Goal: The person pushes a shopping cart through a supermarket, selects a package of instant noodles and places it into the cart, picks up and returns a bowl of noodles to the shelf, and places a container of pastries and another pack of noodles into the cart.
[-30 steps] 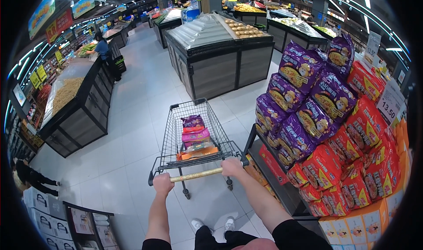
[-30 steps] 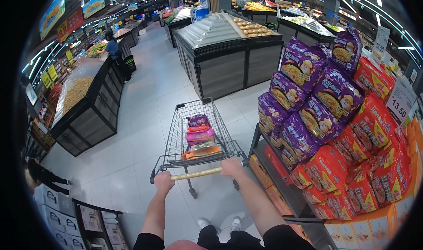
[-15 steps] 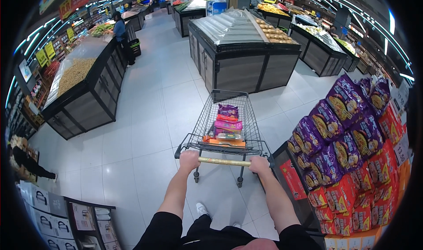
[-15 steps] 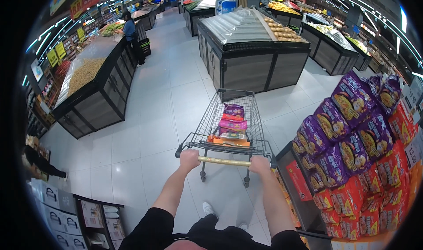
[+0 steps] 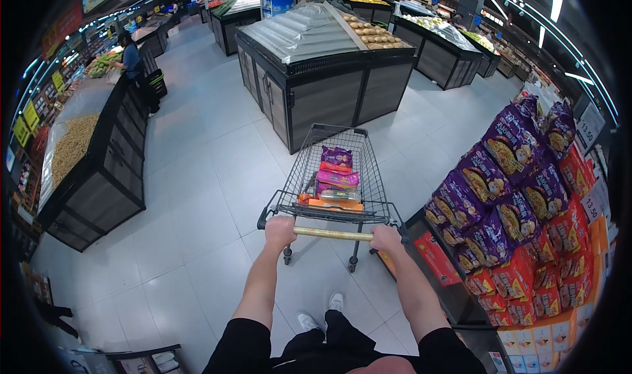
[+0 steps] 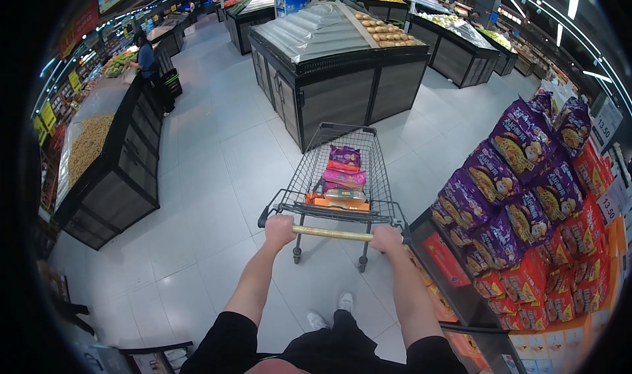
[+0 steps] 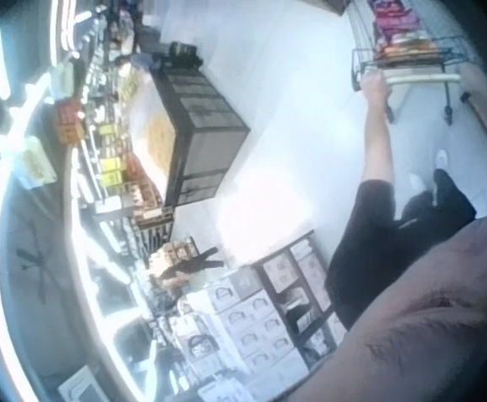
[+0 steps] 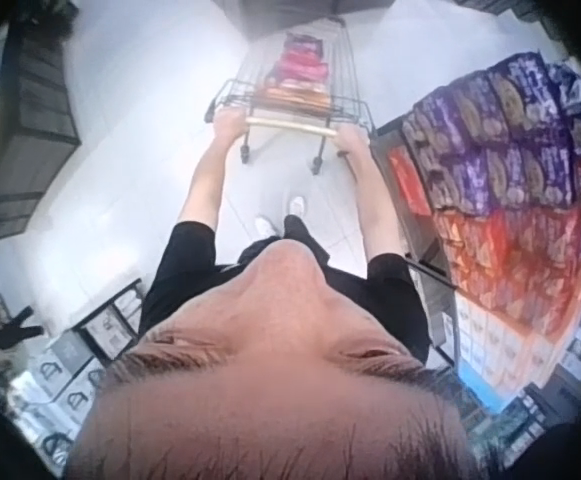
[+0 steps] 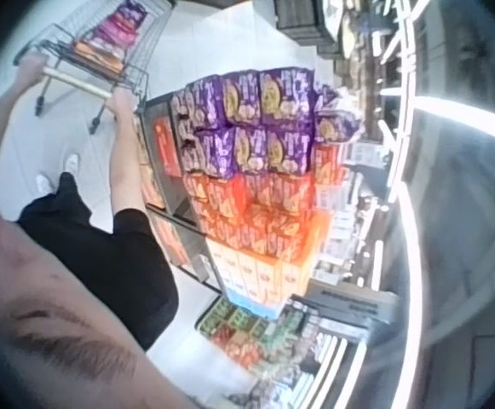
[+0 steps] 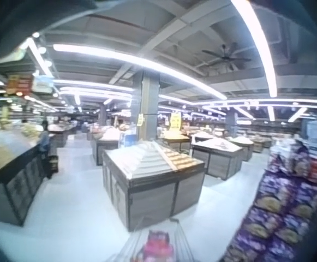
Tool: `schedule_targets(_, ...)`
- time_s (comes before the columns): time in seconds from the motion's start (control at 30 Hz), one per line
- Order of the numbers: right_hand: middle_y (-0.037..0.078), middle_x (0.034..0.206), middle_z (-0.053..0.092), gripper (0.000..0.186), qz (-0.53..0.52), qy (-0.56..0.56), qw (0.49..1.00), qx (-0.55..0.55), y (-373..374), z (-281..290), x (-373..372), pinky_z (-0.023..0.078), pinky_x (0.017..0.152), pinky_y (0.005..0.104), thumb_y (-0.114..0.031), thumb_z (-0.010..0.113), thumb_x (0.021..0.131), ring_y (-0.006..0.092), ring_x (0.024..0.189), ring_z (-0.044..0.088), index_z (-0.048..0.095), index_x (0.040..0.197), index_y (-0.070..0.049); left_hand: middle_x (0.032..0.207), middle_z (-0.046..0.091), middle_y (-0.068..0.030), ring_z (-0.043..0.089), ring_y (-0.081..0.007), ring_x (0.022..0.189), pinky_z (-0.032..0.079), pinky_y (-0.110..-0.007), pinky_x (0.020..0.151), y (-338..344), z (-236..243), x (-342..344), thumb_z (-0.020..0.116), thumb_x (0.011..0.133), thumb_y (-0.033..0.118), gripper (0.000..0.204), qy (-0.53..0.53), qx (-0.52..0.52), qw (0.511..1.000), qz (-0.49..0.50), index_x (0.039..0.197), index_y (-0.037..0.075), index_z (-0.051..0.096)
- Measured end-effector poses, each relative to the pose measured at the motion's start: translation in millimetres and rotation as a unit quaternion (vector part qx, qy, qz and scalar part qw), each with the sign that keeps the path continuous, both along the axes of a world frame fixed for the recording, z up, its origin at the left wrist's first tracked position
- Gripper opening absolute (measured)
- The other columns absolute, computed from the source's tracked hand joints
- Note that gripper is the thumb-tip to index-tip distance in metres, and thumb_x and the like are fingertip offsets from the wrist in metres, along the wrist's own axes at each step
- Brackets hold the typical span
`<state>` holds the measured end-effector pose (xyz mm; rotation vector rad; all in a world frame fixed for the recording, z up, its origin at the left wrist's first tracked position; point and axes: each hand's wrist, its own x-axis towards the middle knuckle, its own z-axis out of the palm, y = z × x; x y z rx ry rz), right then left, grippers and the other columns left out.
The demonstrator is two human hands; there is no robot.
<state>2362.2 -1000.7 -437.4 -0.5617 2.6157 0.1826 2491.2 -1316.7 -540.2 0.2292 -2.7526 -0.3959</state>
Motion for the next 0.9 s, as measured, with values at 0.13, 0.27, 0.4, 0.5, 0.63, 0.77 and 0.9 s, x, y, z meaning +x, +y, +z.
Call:
schedule_targets(0.13, 0.011, 0.091, 0.072, 0.025, 0.004, 0.032, 0.999, -0.025, -1.0, -5.9, -21.7, 0.054, 0.08, 0.043, -0.019, 0.064, 0.07, 0.0307, 0.09, 0.069, 0.074, 0.092, -0.016, 0.064, 0.063, -0.0048, 0.064, -0.025, 0.063, 0.051, -0.037, 0.06, -8.1, 2.6, -29.5, 0.068, 0.062, 0.014, 0.008, 0.012, -0.008, 1.0, -0.02, 0.064, 0.012, 0.06)
schedule_targets(0.27, 0.01, 0.09, 0.072, 0.025, 0.006, 0.039, 0.999, -0.018, -7.2, -8.0, -48.2, 0.054, 0.08, 0.0432, -0.02, 0.064, 0.07, 0.0303, 0.089, 0.069, 0.074, 0.092, -0.016, 0.063, 0.062, -0.0053, 0.063, -0.0256, 0.062, 0.049, -0.039, 0.058, -17.3, 0.7, -60.6, 0.068, 0.063, 0.015, 0.009, 0.022, -0.01, 0.999, -0.03, 0.063, 0.012, 0.06)
schedule_targets(0.4, 0.01, 0.09, 0.072, 0.024, -0.007, 0.044, 0.999, -0.031, -5.0, -15.5, -80.4, 0.054, 0.078, 0.0436, -0.021, 0.064, 0.071, 0.0293, 0.089, 0.069, 0.074, 0.092, -0.016, 0.061, 0.061, -0.0074, 0.062, -0.0276, 0.06, 0.048, -0.041, 0.056, -22.1, 2.0, -97.1, 0.069, 0.064, 0.017, 0.011, 0.008, -0.01, 0.999, -0.031, 0.063, 0.011, 0.059)
schedule_targets(0.5, 0.009, 0.091, 0.072, 0.025, 0.002, 0.044, 0.999, -0.026, -10.7, -21.1, -103.5, 0.054, 0.077, 0.0441, -0.022, 0.064, 0.071, 0.0283, 0.09, 0.069, 0.074, 0.094, -0.016, 0.06, 0.06, -0.0088, 0.061, -0.0292, 0.059, 0.048, -0.042, 0.055, -27.4, 0.3, -121.1, 0.07, 0.065, 0.017, 0.012, 0.016, -0.011, 0.999, -0.037, 0.062, 0.01, 0.059)
schedule_targets(0.63, 0.009, 0.092, 0.073, 0.028, -0.006, 0.039, 0.999, -0.02, -19.1, -21.6, -137.0, 0.054, 0.078, 0.0434, -0.022, 0.064, 0.071, 0.0283, 0.092, 0.069, 0.074, 0.096, -0.017, 0.061, 0.06, -0.01, 0.062, -0.0296, 0.06, 0.048, -0.042, 0.056, -36.6, -1.0, -156.9, 0.069, 0.065, 0.017, 0.012, 0.006, -0.021, 0.999, -0.038, 0.063, 0.01, 0.06)
schedule_targets(0.77, 0.01, 0.092, 0.073, 0.028, -0.016, 0.043, 0.999, -0.025, -17.7, -24.2, -165.0, 0.055, 0.078, 0.0426, -0.021, 0.064, 0.071, 0.0293, 0.09, 0.07, 0.075, 0.096, -0.017, 0.06, 0.059, -0.011, 0.061, -0.0305, 0.059, 0.048, -0.042, 0.055, -38.5, -0.4, -193.7, 0.068, 0.064, 0.014, 0.011, 0.012, -0.021, 0.998, -0.05, 0.062, 0.009, 0.059)
schedule_targets(0.9, 0.01, 0.092, 0.073, 0.026, -0.02, 0.063, 0.997, -0.028, -28.4, -24.0, -188.1, 0.055, 0.079, 0.0422, -0.02, 0.063, 0.071, 0.0297, 0.09, 0.07, 0.076, 0.094, -0.016, 0.062, 0.061, -0.0106, 0.061, -0.0298, 0.061, 0.049, -0.042, 0.057, -49.9, -1.3, -219.6, 0.069, 0.065, 0.013, 0.009, -0.005, -0.015, 0.999, -0.051, 0.064, 0.009, 0.061)
